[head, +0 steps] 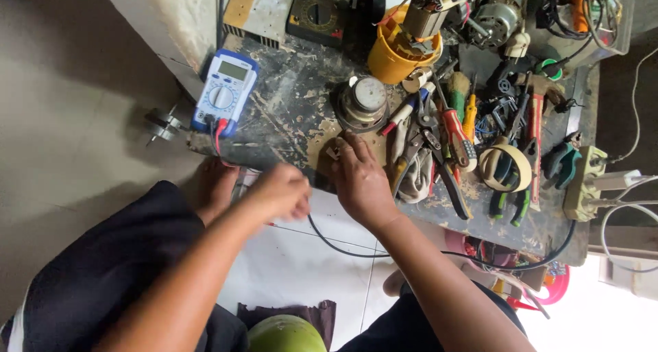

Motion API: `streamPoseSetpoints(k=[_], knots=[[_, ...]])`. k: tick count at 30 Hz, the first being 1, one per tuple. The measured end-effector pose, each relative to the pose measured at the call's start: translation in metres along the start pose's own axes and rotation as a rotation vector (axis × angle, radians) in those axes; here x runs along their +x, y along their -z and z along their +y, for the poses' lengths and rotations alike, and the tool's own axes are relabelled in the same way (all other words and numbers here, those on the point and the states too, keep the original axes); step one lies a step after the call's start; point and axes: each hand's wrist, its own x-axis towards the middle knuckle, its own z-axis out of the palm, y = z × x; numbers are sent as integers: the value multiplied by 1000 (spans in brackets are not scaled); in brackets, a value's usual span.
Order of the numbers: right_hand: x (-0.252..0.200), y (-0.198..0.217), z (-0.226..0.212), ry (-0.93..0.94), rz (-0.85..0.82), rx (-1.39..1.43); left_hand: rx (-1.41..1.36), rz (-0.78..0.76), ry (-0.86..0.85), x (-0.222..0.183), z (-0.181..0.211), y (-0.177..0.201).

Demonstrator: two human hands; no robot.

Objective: A person disassembles a light bulb using pliers and a screwdriver on a cluttered workbench.

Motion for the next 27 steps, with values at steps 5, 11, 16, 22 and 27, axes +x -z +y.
streamPoseSetpoints(k=[5,11,16,22,27], knots=[[-6,-9,-9,31,-42,-13,-914,40,134,17,-64,-65],[-9,-15,-12,56,-66,-78,-1904,91,-8,108,-93,-108],[-16,-16,-33,147,-54,-125,-2064,247,-2,110,-66,-115],[-4,-17,-26,156,20,34,-1733,293,14,74,-33,-106],[21,-23,5,150,93,19,-2090,213,-8,91,-39,-109]])
